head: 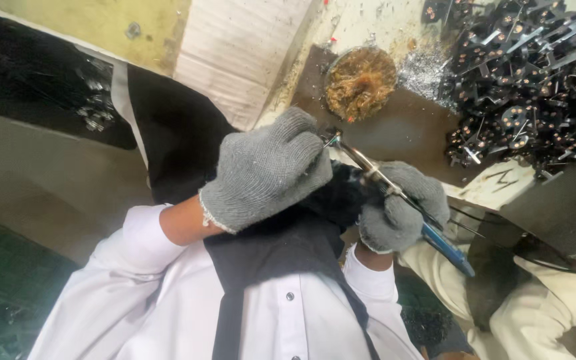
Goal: The person solders the ends of red and green wires using a soldering iron. They repeatedly heat the wire tips and apply solder, then place the finished wires on the workbench.
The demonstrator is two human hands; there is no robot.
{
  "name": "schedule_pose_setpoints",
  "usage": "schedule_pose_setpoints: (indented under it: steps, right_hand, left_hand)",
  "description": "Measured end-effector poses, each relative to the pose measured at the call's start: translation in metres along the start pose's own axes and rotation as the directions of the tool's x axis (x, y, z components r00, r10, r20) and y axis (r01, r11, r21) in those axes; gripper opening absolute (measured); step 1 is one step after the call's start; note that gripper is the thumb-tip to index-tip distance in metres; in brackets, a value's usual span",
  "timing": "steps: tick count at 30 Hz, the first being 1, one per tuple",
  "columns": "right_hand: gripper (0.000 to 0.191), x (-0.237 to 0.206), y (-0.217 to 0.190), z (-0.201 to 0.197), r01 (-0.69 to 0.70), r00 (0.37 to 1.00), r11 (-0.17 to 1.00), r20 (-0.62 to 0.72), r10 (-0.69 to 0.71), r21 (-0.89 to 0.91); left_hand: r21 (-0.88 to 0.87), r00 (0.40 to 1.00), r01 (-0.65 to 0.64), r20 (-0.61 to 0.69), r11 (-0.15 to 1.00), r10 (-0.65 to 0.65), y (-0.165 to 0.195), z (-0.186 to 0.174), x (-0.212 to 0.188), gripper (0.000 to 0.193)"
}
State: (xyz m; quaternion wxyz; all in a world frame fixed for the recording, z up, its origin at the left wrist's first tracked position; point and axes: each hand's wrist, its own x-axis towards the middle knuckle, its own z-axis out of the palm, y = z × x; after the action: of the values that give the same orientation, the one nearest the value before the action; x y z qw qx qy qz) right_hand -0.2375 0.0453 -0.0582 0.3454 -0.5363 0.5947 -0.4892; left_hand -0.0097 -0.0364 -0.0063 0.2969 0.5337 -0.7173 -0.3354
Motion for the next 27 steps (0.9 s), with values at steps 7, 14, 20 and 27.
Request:
schedule_pose_setpoints:
  steps: [7, 14, 20, 27]
  right_hand:
    - [0.031, -0.007, 0.009, 0.008, 0.014, 0.978, 0.999, -0.208, -0.007, 0.032]
    - [0.035, -0.014, 0.013, 0.008, -0.009, 0.992, 0.981, -0.118, 0.032, 0.193]
    - [0.035, 0.004, -0.007, 0.018, 0.129, 0.992, 0.991, -0.007, -0.129, 0.029]
    - [0.026, 0.024, -0.021, 0.032, 0.236, 0.969, 0.955, -0.033, -0.245, -0.180]
  left_hand:
    - [-0.007, 0.999, -0.023, 0.024, 1.000, 0.023, -0.007, 0.006, -0.007, 0.014]
    - [0.028, 0.999, -0.011, -0.030, 1.000, 0.012, -0.007, 0.011, -0.008, 0.014]
    - [0.072, 0.999, -0.046, -0.002, 0.996, 0.046, -0.009, 0.011, -0.014, 0.013]
    - [0.093, 0.995, -0.070, -0.070, 0.993, 0.077, -0.007, 0.008, -0.004, 0.014]
